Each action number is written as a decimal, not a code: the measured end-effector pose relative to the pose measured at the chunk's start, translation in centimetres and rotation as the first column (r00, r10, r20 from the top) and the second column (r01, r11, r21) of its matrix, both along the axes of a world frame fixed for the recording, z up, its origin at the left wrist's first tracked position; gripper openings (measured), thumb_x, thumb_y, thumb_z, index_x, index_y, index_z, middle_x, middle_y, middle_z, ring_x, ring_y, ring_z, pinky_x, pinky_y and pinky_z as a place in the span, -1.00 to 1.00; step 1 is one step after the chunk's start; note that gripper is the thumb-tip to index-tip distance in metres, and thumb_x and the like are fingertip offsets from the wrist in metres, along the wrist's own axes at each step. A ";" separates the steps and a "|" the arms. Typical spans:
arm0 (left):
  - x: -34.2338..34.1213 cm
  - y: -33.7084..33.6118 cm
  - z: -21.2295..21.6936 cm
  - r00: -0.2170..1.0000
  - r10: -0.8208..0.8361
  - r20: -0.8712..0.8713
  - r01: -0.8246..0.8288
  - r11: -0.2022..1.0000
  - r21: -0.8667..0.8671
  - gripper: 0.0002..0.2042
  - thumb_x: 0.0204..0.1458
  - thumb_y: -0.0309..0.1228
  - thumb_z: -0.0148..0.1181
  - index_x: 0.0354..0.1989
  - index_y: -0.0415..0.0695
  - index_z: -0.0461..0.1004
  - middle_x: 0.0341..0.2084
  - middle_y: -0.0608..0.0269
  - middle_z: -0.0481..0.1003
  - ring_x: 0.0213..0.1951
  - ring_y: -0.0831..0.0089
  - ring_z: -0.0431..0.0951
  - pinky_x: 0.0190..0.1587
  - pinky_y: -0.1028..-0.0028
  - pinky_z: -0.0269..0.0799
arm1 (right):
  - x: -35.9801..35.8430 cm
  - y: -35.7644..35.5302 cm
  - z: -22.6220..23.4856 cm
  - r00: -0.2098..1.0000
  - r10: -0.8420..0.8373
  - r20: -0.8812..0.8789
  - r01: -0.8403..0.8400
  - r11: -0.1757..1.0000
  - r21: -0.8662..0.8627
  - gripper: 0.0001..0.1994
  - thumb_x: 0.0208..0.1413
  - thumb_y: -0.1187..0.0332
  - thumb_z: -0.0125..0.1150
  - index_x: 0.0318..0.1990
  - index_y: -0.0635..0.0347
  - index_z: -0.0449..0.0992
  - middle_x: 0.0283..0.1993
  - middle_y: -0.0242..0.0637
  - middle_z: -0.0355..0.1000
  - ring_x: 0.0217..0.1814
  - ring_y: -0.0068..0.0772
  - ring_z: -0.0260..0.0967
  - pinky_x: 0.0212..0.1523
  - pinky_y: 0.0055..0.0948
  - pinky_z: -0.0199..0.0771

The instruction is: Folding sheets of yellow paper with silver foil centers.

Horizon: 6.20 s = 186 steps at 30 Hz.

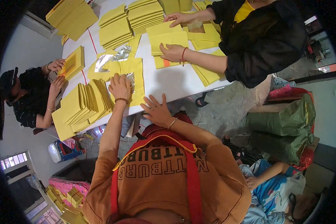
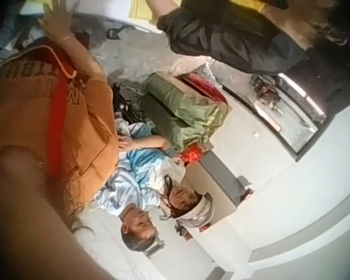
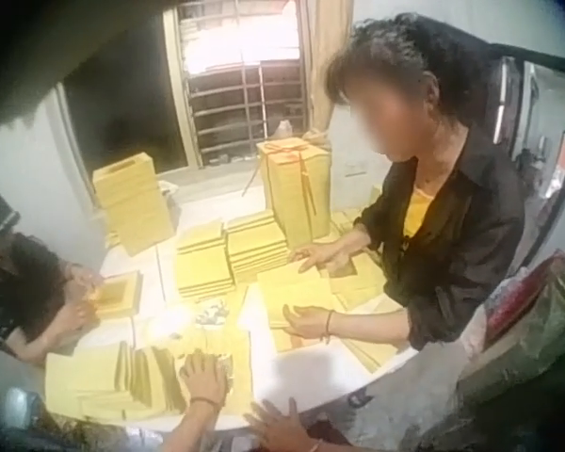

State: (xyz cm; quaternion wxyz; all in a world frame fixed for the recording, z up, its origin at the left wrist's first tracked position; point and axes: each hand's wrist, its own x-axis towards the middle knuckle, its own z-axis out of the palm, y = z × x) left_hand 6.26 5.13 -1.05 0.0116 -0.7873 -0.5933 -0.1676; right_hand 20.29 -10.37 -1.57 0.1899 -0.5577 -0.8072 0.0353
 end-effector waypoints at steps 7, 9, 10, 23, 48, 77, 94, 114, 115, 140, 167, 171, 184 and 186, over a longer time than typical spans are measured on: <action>2.9 -3.2 -1.2 0.990 0.007 -0.141 -0.020 0.995 -0.097 -0.51 0.00 0.01 -0.18 0.10 0.13 0.14 0.14 0.09 0.01 0.19 0.06 -0.13 0.04 -0.16 -0.31 | 1.2 0.3 1.1 0.973 0.074 -0.221 -0.094 0.992 -0.085 -0.55 -0.07 0.10 0.03 0.00 0.02 0.29 0.18 -0.18 0.00 0.26 -0.16 -0.17 0.04 0.35 -0.39; 3.0 -3.5 -2.1 0.989 0.026 -0.148 -0.035 0.998 -0.058 -0.50 0.00 0.02 -0.19 0.13 0.15 0.11 0.16 0.11 -0.02 0.19 0.06 -0.12 0.05 -0.16 -0.33 | 2.6 0.3 1.5 0.961 0.108 -0.253 -0.133 0.988 -0.082 -0.54 -0.09 0.12 0.04 0.01 0.04 0.29 0.19 -0.15 -0.01 0.26 -0.12 -0.17 0.04 0.35 -0.39; 3.0 -3.5 -2.2 0.984 0.036 -0.175 -0.050 0.996 -0.077 -0.50 0.00 0.02 -0.20 0.14 0.16 0.09 0.17 0.13 -0.04 0.19 0.06 -0.12 0.06 -0.14 -0.34 | 3.6 0.4 2.0 0.962 0.127 -0.243 -0.148 0.986 -0.072 -0.54 -0.09 0.14 0.05 0.01 0.04 0.28 0.19 -0.15 -0.01 0.26 -0.11 -0.17 0.04 0.34 -0.39; 3.4 -3.3 -1.9 0.978 0.054 -0.202 -0.065 0.997 -0.049 -0.52 0.00 -0.01 -0.17 0.12 0.15 0.12 0.17 0.19 -0.02 0.18 0.13 -0.11 0.07 -0.08 -0.31 | 9.3 1.4 1.2 0.956 0.159 -0.245 -0.180 0.981 -0.066 -0.57 -0.21 0.31 0.11 -0.06 0.09 0.34 0.15 -0.10 0.03 0.23 -0.08 -0.13 0.08 0.30 -0.43; 0.0 1.0 -1.2 0.992 0.015 -0.126 -0.027 0.995 -0.098 -0.52 -0.03 0.00 -0.14 0.07 0.12 0.18 0.13 0.14 0.05 0.17 0.12 -0.06 0.10 -0.02 -0.22 | 10.9 3.6 1.2 0.963 -0.102 -0.248 0.079 0.992 -0.101 -0.65 -0.10 0.35 0.08 -0.07 0.09 0.34 0.12 -0.16 0.07 0.19 -0.10 -0.04 0.13 -0.13 -0.07; 10.0 6.6 1.7 0.526 -0.080 0.846 0.335 0.934 -0.121 -0.45 -0.20 -0.50 0.14 0.06 -0.07 0.16 -0.12 0.10 0.34 -0.18 0.24 0.38 -0.10 0.41 0.29 | 12.7 9.4 2.0 -0.061 -0.613 -0.788 0.078 0.784 -0.616 -0.67 0.06 0.35 -0.02 -0.01 0.23 0.26 -0.06 -0.28 0.26 -0.10 -0.41 0.27 -0.07 -0.48 0.25; 11.0 5.7 2.4 0.422 -0.641 0.642 0.845 0.535 -0.021 -0.65 -0.32 -0.66 0.05 -0.25 -0.10 0.42 -0.23 0.23 0.42 -0.17 0.25 0.38 -0.04 0.34 0.20 | 12.1 14.8 5.9 -0.632 -0.483 -0.607 -0.241 0.866 -0.438 -0.58 0.07 0.14 -0.07 0.04 0.14 0.12 -0.02 -0.31 0.20 -0.06 -0.40 0.21 -0.10 -0.38 0.25; 9.5 6.9 8.7 0.455 0.264 0.850 0.665 0.534 -0.522 -0.83 -0.02 -0.41 -0.06 -0.39 -0.26 0.42 -0.63 0.35 0.41 -0.54 0.66 0.39 -0.49 0.63 0.32 | 7.9 9.0 4.7 0.094 -0.282 -0.955 -0.356 0.886 -0.297 -0.13 -0.12 0.14 0.14 0.22 0.19 -0.34 0.30 -0.09 -0.40 0.35 -0.22 -0.47 0.25 -0.34 -0.36; 9.3 6.7 8.8 0.497 0.248 0.832 0.641 0.542 -0.544 -0.84 -0.03 -0.46 -0.08 -0.43 -0.27 0.43 -0.66 0.33 0.40 -0.56 0.66 0.38 -0.53 0.62 0.32 | 8.0 8.9 4.9 -0.208 -0.453 -0.867 -0.505 0.809 -0.302 -0.06 -0.15 0.05 0.16 0.22 0.19 -0.37 0.30 -0.11 -0.41 0.35 -0.24 -0.51 0.25 -0.34 -0.40; 12.3 1.7 3.2 0.653 -0.133 0.745 0.568 0.737 -0.366 -0.62 -0.21 -0.26 0.22 -0.24 -0.25 0.39 -0.65 0.17 0.41 -0.60 0.41 0.43 -0.49 0.48 0.36 | 7.6 12.2 3.7 -0.719 -0.458 -0.523 -0.261 0.875 -0.407 -0.65 0.15 0.16 -0.25 -0.02 0.18 0.20 -0.07 -0.26 0.24 -0.04 -0.37 0.20 0.02 -0.35 0.18; 9.1 8.2 5.8 0.272 0.323 0.907 0.712 0.566 -0.415 -0.55 -0.09 -0.35 0.12 -0.04 -0.28 0.20 -0.34 0.24 0.41 -0.27 0.54 0.36 -0.15 0.58 0.22 | 11.8 12.3 5.4 -0.689 -0.339 -0.641 -0.270 0.940 -0.208 -0.70 0.14 0.23 -0.19 -0.03 0.17 0.27 -0.07 -0.36 0.32 -0.05 -0.48 0.27 -0.01 -0.46 0.24; 10.6 6.6 5.5 0.723 -0.223 0.653 0.247 0.967 0.057 -0.65 -0.13 -0.46 0.14 -0.11 -0.20 0.29 -0.35 0.24 0.35 -0.41 0.55 0.33 -0.34 0.57 0.26 | 11.3 12.1 6.4 -0.726 -0.352 -0.590 -0.249 0.935 -0.251 -0.70 0.14 0.24 -0.16 -0.02 0.16 0.26 -0.05 -0.36 0.30 -0.01 -0.48 0.24 0.00 -0.45 0.24; 12.9 2.9 5.9 0.454 -0.049 0.890 0.601 0.754 -0.265 -0.53 -0.14 -0.42 0.18 0.00 -0.19 0.24 -0.17 0.26 0.30 -0.23 0.55 0.33 -0.26 0.59 0.32 | 8.9 13.2 5.0 -0.633 -0.384 -0.673 -0.281 0.923 -0.262 -0.76 0.05 0.37 0.01 -0.10 0.12 0.29 -0.16 -0.41 0.31 -0.13 -0.56 0.26 -0.11 -0.47 0.30; 12.7 2.8 5.5 0.382 0.044 0.923 0.634 0.715 -0.296 -0.51 -0.17 -0.41 0.20 0.00 -0.19 0.24 -0.18 0.25 0.32 -0.23 0.52 0.34 -0.27 0.58 0.32 | 8.8 13.2 4.8 -0.632 -0.383 -0.673 -0.270 0.924 -0.271 -0.76 0.05 0.37 0.01 -0.10 0.11 0.29 -0.16 -0.41 0.31 -0.14 -0.57 0.26 -0.12 -0.50 0.30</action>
